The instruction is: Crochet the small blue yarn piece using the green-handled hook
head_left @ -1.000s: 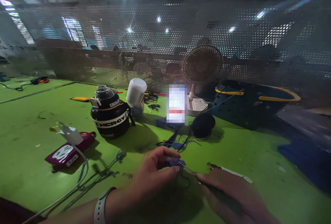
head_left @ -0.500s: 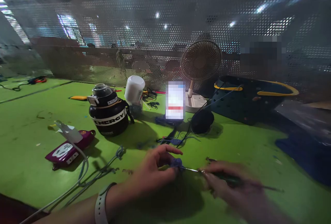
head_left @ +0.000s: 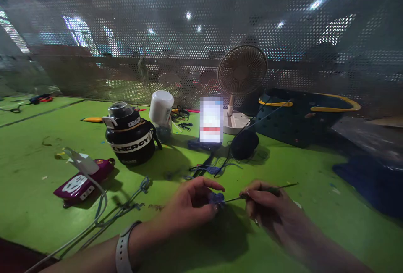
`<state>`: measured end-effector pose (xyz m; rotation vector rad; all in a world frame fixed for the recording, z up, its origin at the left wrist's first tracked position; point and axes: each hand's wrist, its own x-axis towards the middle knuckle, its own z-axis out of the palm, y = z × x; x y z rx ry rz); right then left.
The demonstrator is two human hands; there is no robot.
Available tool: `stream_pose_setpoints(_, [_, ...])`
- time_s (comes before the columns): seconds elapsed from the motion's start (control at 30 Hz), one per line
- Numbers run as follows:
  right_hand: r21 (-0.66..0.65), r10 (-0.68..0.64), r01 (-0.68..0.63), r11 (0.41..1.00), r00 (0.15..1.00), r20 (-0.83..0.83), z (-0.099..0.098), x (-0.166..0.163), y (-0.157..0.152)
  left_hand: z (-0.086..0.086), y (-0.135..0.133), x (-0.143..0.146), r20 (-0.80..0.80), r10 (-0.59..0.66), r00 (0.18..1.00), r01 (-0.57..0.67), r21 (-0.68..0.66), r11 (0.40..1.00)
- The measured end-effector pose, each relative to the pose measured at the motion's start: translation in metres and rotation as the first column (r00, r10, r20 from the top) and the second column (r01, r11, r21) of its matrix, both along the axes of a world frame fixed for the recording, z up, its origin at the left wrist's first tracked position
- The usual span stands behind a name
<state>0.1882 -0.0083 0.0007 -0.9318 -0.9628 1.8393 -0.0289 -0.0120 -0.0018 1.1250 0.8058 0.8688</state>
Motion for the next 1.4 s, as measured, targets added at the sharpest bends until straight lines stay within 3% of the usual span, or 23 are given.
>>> stream_pose_setpoints(0.1, [0.107,-0.019,0.006,0.994,0.993,0.116,0.006,0.003,-0.002,0.0,-0.001,0.001,0.054,0.047,0.997,-0.045,-0.033,0.998])
stream_pose_setpoints(0.27, [0.414,-0.291,0.121,0.902,0.88,0.376,0.016,0.012,-0.008,0.001,-0.003,0.002,0.037,0.113,0.993,-0.111,-0.046,0.993])
stream_pose_setpoints(0.6, [0.68,-0.488,0.095,0.727,0.768,0.415,0.014,0.01,-0.021,0.0,-0.005,0.003,0.045,0.112,0.993,-0.11,-0.046,0.993])
stream_pose_setpoints(0.73, [0.583,-0.411,0.053,0.81,0.761,0.502,0.009,0.012,-0.022,-0.003,-0.004,0.003,0.054,0.121,0.991,-0.119,-0.03,0.992])
stream_pose_setpoints(0.93, [0.416,-0.258,0.065,0.907,0.867,0.426,0.009,0.007,-0.016,-0.006,-0.004,0.002,0.072,0.09,0.993,-0.089,-0.025,0.996])
stream_pose_setpoints(1.1, [0.382,-0.254,0.08,0.921,0.865,0.433,0.006,0.006,-0.015,-0.003,-0.005,0.003,0.083,0.116,0.99,-0.112,-0.051,0.992])
stream_pose_setpoints(1.4, [0.336,-0.166,0.017,0.942,0.893,0.419,0.009,0.004,-0.017,-0.009,-0.005,0.0,0.102,0.043,0.994,-0.038,-0.056,0.998])
